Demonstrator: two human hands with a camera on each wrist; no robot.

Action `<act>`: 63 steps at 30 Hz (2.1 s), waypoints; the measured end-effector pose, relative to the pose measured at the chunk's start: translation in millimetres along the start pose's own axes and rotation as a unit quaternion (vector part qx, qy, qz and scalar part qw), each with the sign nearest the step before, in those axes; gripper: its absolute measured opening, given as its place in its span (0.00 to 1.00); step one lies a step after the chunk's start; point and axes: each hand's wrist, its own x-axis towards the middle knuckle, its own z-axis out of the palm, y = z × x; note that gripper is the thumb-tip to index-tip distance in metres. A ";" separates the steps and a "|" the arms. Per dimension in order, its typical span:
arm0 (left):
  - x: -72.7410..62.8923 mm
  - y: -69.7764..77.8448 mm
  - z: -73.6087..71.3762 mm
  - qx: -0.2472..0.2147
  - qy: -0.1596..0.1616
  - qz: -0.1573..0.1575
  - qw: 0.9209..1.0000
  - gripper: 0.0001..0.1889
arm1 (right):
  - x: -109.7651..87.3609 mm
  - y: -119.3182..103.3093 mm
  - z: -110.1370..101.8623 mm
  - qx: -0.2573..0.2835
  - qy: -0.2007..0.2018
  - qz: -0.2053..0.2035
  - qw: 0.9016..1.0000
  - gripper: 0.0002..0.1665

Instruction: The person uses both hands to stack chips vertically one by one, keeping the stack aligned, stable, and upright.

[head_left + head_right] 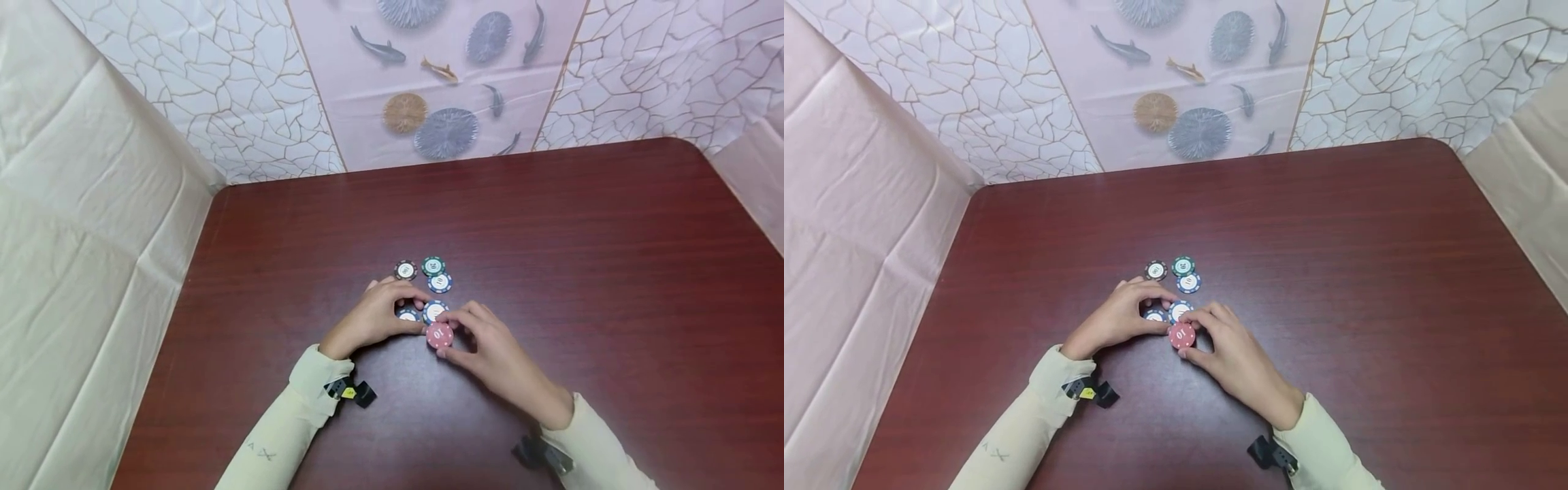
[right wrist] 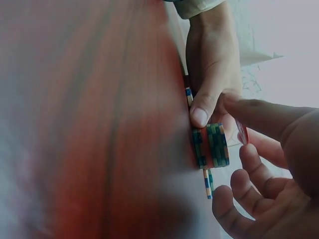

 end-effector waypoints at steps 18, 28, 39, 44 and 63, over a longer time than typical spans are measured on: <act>-0.5 -1.3 1.3 -0.006 0.000 -0.002 1.000 0.24 | 23.7 8.7 0.3 -0.004 -0.005 0.053 0.999 0.25; -2.3 -2.2 -1.4 -0.004 0.003 -0.005 1.000 0.25 | 26.9 10.9 4.0 0.003 -0.005 0.052 0.999 0.25; -1.3 -0.3 -0.1 -0.006 0.003 -0.001 1.000 0.24 | 25.2 13.7 1.4 0.018 0.002 0.054 0.998 0.27; -0.1 0.5 0.4 -0.002 0.005 0.001 1.000 0.24 | 25.6 12.4 -4.5 0.009 0.020 0.066 0.998 0.23; -0.8 -2.0 2.6 -0.006 0.005 -0.003 1.000 0.25 | 75.6 30.4 -36.7 -0.059 -0.067 0.108 0.990 0.26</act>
